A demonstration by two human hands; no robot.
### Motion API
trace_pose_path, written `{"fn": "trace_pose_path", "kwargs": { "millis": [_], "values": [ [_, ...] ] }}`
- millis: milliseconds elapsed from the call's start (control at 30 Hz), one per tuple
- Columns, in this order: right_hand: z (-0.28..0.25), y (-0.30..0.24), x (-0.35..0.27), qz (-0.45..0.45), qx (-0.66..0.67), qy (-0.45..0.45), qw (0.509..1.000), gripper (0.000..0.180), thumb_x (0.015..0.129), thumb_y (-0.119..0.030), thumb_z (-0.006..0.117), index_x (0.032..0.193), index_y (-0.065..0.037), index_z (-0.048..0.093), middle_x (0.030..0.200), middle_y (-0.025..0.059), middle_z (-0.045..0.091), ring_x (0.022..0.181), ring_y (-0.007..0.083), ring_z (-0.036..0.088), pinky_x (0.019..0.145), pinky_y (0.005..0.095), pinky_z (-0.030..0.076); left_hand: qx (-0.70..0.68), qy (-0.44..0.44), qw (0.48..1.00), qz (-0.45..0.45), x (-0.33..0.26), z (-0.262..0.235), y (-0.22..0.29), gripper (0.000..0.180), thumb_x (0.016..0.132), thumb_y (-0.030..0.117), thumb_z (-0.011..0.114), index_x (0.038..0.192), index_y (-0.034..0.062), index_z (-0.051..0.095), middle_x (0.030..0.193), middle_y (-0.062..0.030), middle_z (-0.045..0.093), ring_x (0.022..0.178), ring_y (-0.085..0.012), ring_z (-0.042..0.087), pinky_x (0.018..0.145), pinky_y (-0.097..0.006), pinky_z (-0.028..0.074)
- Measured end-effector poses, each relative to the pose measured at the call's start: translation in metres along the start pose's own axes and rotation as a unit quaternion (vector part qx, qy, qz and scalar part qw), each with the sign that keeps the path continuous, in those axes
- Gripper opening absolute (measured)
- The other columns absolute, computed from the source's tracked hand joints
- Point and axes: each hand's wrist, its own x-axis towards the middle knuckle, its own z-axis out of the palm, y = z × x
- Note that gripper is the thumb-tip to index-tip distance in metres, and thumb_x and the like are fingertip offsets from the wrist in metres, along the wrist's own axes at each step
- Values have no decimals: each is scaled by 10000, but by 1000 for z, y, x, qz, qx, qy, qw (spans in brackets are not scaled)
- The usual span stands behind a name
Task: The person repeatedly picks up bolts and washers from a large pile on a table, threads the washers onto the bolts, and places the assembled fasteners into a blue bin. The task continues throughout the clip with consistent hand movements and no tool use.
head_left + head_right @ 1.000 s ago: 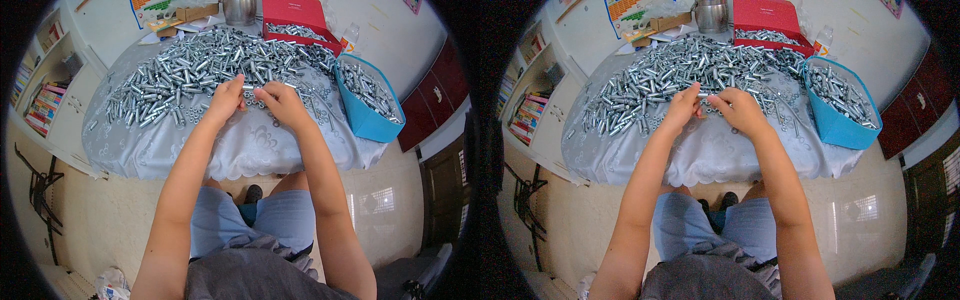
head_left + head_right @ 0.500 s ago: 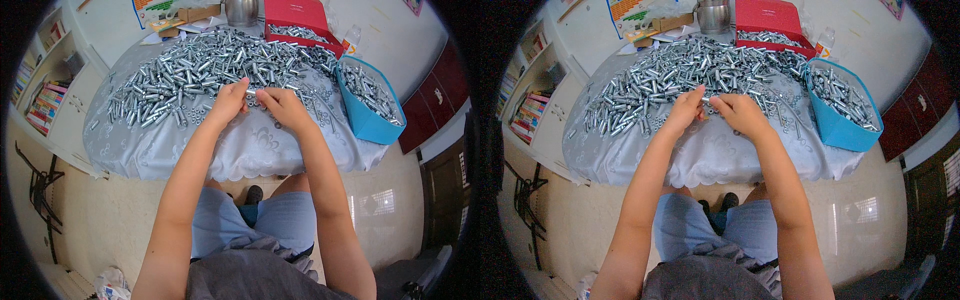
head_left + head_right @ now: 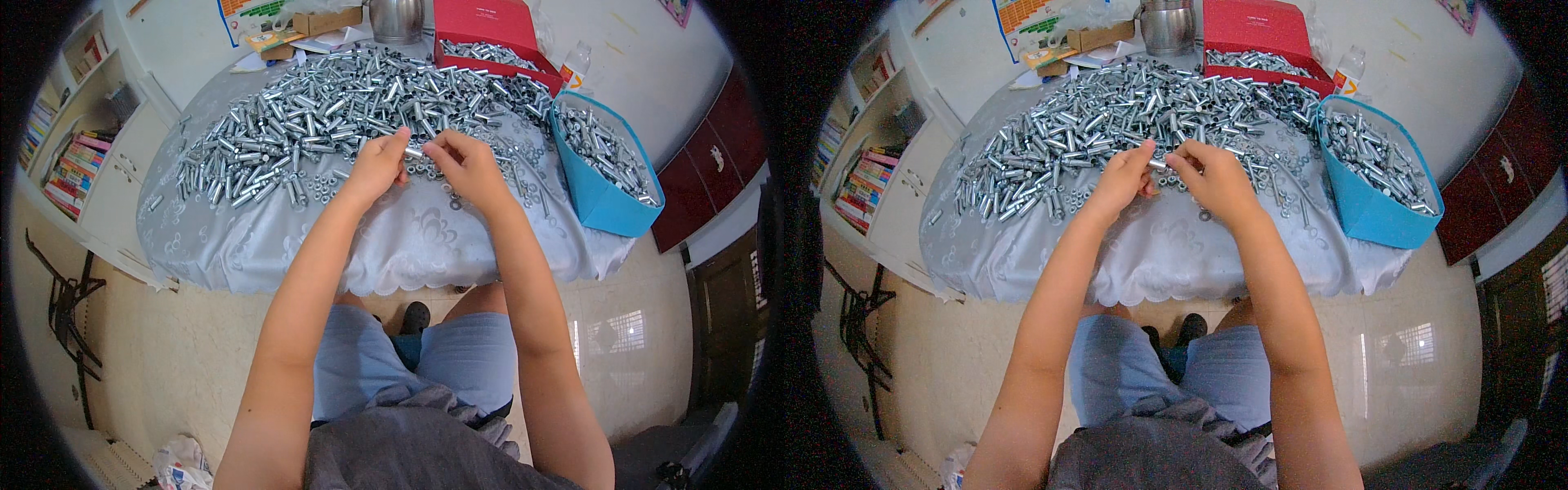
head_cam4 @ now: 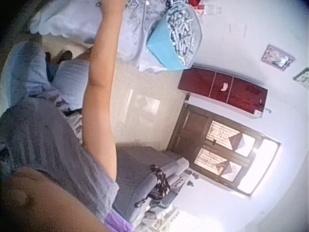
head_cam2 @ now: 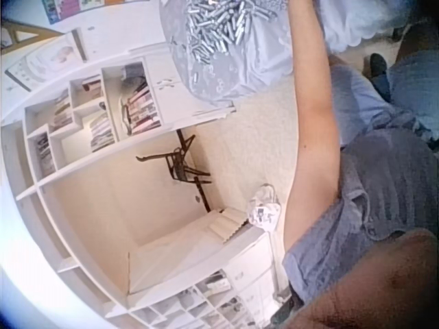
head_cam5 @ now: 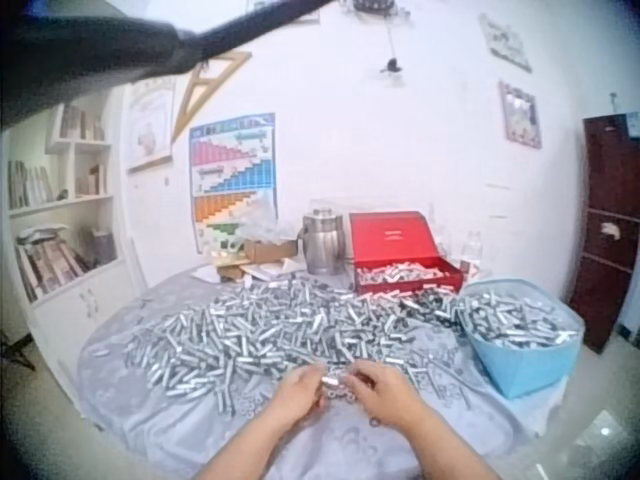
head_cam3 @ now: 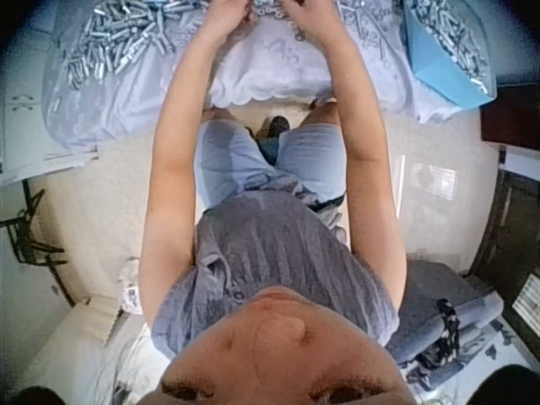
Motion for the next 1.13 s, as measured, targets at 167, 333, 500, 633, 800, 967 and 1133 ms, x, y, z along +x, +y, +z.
{"fn": "trace_pose_path", "kwargs": {
  "millis": [167,333,500,633,800,967,1133],
  "values": [
    [2,-4,-1,-59,-21,-1,998,259,791,-271,598,802,-12,579,670,126,590,562,207,551,539,307,427,-25,2,1000,0,1,-1,-2,477,872,450,431,589,66,444,496,-15,437,425,-115,466,428,-246,378],
    [1,-2,-1,4,-31,-21,999,271,792,-285,596,857,-23,570,662,104,590,557,207,551,546,310,434,-39,6,999,-3,0,2,1,478,873,448,429,588,64,449,497,-13,434,423,-114,463,423,-247,377],
    [-3,-1,0,9,-50,-68,996,268,797,-284,590,865,-25,572,666,104,593,565,210,557,563,306,444,-39,15,999,-4,0,-1,2,466,870,451,435,595,74,443,506,-9,421,436,-117,456,437,-250,375],
    [4,0,-2,10,-24,-33,999,267,820,-278,554,859,-15,576,678,114,599,588,217,572,574,298,445,-35,12,999,-22,-2,-1,3,441,865,454,447,624,86,431,537,2,394,469,-120,440,469,-257,373],
    [-1,-1,0,24,-35,-74,996,243,825,-252,544,856,-14,580,720,138,599,638,233,580,591,306,445,-30,21,999,-20,-1,-1,3,454,871,449,434,609,79,440,518,-2,407,455,-119,456,451,-257,382],
    [0,-11,-2,-9,-1,10,1000,220,833,-237,529,844,-24,583,719,152,588,658,256,574,603,330,442,-47,30,998,-15,0,0,1,480,882,439,411,581,66,446,493,-19,436,424,-121,468,429,-249,390],
    [-3,13,5,61,-33,-135,988,343,777,-277,618,1016,-49,526,872,107,615,673,207,582,626,328,447,-20,-5,1000,-8,0,-1,0,464,852,475,455,655,56,465,522,-11,396,483,-136,467,492,-275,407]
  ]
}}
